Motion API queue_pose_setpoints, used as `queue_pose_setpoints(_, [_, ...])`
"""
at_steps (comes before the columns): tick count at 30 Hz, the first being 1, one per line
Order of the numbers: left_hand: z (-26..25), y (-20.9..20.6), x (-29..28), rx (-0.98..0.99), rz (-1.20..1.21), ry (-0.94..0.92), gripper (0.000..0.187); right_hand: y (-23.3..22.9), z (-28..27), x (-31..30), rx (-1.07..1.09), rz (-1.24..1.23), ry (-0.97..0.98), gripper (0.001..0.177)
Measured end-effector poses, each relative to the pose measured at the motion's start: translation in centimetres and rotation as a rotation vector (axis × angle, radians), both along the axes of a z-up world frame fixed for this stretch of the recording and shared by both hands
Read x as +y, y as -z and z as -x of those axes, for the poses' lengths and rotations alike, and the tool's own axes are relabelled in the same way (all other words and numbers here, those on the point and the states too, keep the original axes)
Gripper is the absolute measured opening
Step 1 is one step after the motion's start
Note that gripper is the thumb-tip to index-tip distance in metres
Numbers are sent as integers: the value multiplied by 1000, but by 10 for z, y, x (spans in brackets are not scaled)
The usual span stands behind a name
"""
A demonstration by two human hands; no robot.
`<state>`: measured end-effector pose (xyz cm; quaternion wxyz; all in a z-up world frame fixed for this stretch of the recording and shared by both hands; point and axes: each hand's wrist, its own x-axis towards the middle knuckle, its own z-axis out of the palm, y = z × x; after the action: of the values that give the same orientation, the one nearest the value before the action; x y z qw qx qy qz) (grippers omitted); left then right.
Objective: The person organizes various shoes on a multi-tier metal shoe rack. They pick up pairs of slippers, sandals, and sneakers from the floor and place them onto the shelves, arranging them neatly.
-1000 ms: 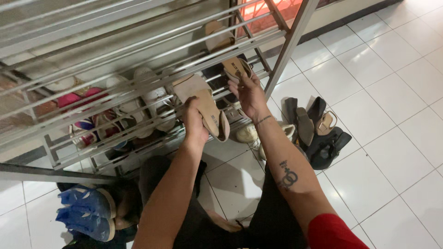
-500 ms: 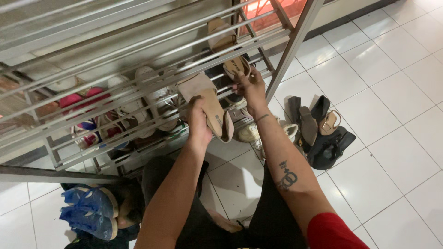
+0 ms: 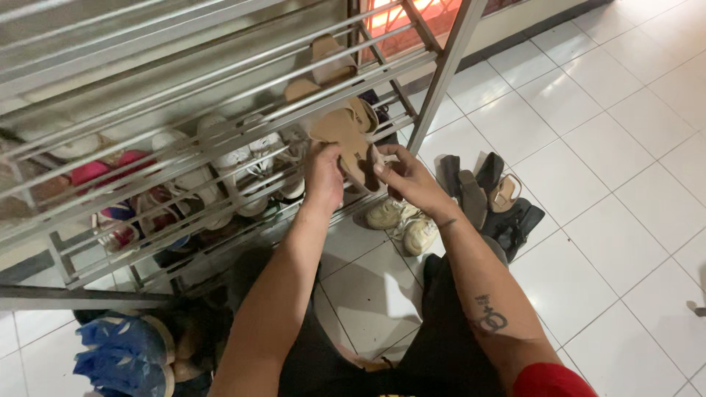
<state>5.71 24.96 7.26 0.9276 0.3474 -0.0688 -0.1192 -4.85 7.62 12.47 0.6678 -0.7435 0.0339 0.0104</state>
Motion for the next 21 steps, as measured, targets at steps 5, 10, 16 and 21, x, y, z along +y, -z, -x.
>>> queue_pose_setpoints(5, [-13, -27, -35, -247, -105, 106, 54, -3, -4, -14, 59, -290, 139, 39])
queue_pose_setpoints(10, [-17, -44, -49, -541, -997, -162, 66, 16, -56, -36, 74, -342, 469, 28])
queue_pose_setpoints(16, [-19, -38, -38, -637, -1607, -164, 80, 49, -97, -50, 11, -231, 566, 27])
queue_pose_setpoints(21, [-22, -36, -32, -577, -1593, -184, 69, 72, -113, -41, -126, -253, 593, 43])
